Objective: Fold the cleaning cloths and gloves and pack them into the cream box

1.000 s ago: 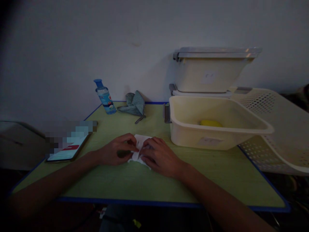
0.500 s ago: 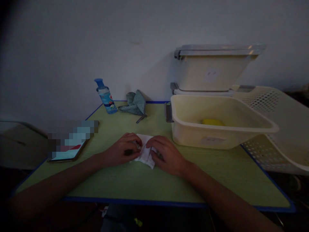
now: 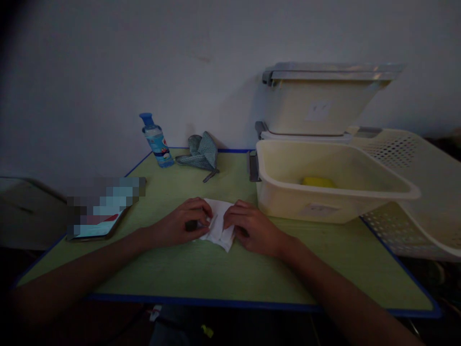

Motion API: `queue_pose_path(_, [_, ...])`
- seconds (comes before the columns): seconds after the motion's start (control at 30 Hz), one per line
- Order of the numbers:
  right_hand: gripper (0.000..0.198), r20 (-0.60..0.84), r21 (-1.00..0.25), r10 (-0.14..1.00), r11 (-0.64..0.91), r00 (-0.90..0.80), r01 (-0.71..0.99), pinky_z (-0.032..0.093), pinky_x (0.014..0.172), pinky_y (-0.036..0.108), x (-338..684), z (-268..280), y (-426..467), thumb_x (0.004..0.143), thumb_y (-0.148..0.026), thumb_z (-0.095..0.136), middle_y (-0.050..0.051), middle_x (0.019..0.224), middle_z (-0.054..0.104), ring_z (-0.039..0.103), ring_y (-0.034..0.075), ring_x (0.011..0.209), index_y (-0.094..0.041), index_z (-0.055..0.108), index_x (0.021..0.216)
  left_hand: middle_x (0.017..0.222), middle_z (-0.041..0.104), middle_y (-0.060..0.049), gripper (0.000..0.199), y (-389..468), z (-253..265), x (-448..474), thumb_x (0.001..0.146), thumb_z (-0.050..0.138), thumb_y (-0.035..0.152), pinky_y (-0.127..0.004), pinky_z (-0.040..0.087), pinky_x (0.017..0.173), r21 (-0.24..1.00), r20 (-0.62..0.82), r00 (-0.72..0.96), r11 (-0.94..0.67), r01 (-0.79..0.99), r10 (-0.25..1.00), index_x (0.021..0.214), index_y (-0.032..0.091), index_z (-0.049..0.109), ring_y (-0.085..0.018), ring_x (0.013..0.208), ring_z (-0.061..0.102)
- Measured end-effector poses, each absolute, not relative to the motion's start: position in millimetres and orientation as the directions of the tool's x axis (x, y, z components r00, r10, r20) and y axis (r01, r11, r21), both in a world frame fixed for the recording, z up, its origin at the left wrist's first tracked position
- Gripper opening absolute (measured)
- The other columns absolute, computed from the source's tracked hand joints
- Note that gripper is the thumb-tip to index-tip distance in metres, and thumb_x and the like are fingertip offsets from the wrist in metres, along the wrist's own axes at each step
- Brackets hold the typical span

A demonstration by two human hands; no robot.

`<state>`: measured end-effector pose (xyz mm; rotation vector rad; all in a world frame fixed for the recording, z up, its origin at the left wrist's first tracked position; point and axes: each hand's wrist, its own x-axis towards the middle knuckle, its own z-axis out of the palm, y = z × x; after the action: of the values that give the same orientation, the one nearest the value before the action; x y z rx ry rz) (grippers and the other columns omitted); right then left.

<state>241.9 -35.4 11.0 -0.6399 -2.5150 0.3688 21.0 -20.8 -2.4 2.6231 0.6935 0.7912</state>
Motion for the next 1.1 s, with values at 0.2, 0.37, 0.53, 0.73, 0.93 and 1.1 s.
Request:
queue_pose_path(0.2, [0.027,0.352,-0.370,0.486,0.857,-0.800,0.358,0.042,0.076,0.033,241.7,11.6,-34.3,0.069,0.004,0.042,0.007,0.078,0.061,0.052,0.018,0.079,-0.014,0.058,0.080,0.085,0.058,-0.006,0.012,-20.8,-1.9,22.3,0.078,0.056,0.019,-0.030,0.041,0.077,0.432,0.436,0.725,-0.831,0.350,0.533,0.067,0.014,0.055,-0.016,0.082,0.054])
queue_pose_path(0.37, [0.024,0.277,-0.385,0.508,0.836,-0.815,0.391,0.042,0.077,0.033,241.7,14.8,-34.3,0.070,0.003,0.043,0.006,0.080,0.060,0.051,0.019,0.083,-0.015,0.055,0.078,0.085,0.058,-0.006,0.011,-20.3,-3.0,22.3,0.078,0.056,0.019,-0.030,0.042,0.076,0.436,0.444,0.726,-0.835,0.337,0.525,0.068,0.015,0.055,-0.016,0.082,0.054])
queue_pose_path(0.53, [0.024,0.241,-0.409,0.509,0.825,-0.826,0.390,0.041,0.076,0.033,241.4,16.3,-32.7,0.067,0.004,0.043,0.004,0.077,0.058,0.052,0.018,0.080,-0.017,0.053,0.075,0.084,0.058,-0.006,0.011,-20.2,-2.9,21.9,0.078,0.056,0.018,-0.030,0.042,0.077,0.443,0.438,0.727,-0.831,0.337,0.528,0.068,0.015,0.055,-0.015,0.081,0.054])
queue_pose_path(0.73, [0.021,0.265,-0.430,0.504,0.825,-0.822,0.367,0.041,0.072,0.032,241.7,15.9,-32.4,0.069,0.002,0.043,0.004,0.074,0.057,0.051,0.017,0.077,-0.017,0.051,0.073,0.084,0.058,-0.006,0.012,-20.8,-1.3,21.8,0.077,0.057,0.018,-0.029,0.042,0.076,0.453,0.430,0.728,-0.825,0.337,0.533,0.066,0.014,0.054,-0.016,0.081,0.054])
queue_pose_path(0.93, [0.022,0.279,-0.452,0.518,0.814,-0.808,0.365,0.042,0.072,0.032,243.1,15.6,-32.5,0.069,0.002,0.043,0.004,0.075,0.057,0.052,0.017,0.077,-0.017,0.052,0.074,0.085,0.058,-0.006,0.011,-21.2,-0.9,21.5,0.078,0.056,0.019,-0.030,0.043,0.076,0.441,0.421,0.732,-0.826,0.350,0.535,0.067,0.015,0.056,-0.016,0.082,0.054])
queue_pose_path(1.1, [0.030,0.283,-0.446,0.497,0.825,-0.820,0.346,0.043,0.078,0.034,247.9,19.1,-34.5,0.061,0.005,0.043,0.007,0.084,0.058,0.053,0.018,0.084,-0.016,0.059,0.075,0.085,0.059,-0.006,0.012,-20.9,-0.9,21.9,0.078,0.056,0.020,-0.030,0.043,0.077,0.441,0.422,0.732,-0.826,0.350,0.535,0.067,0.015,0.056,-0.016,0.082,0.054])
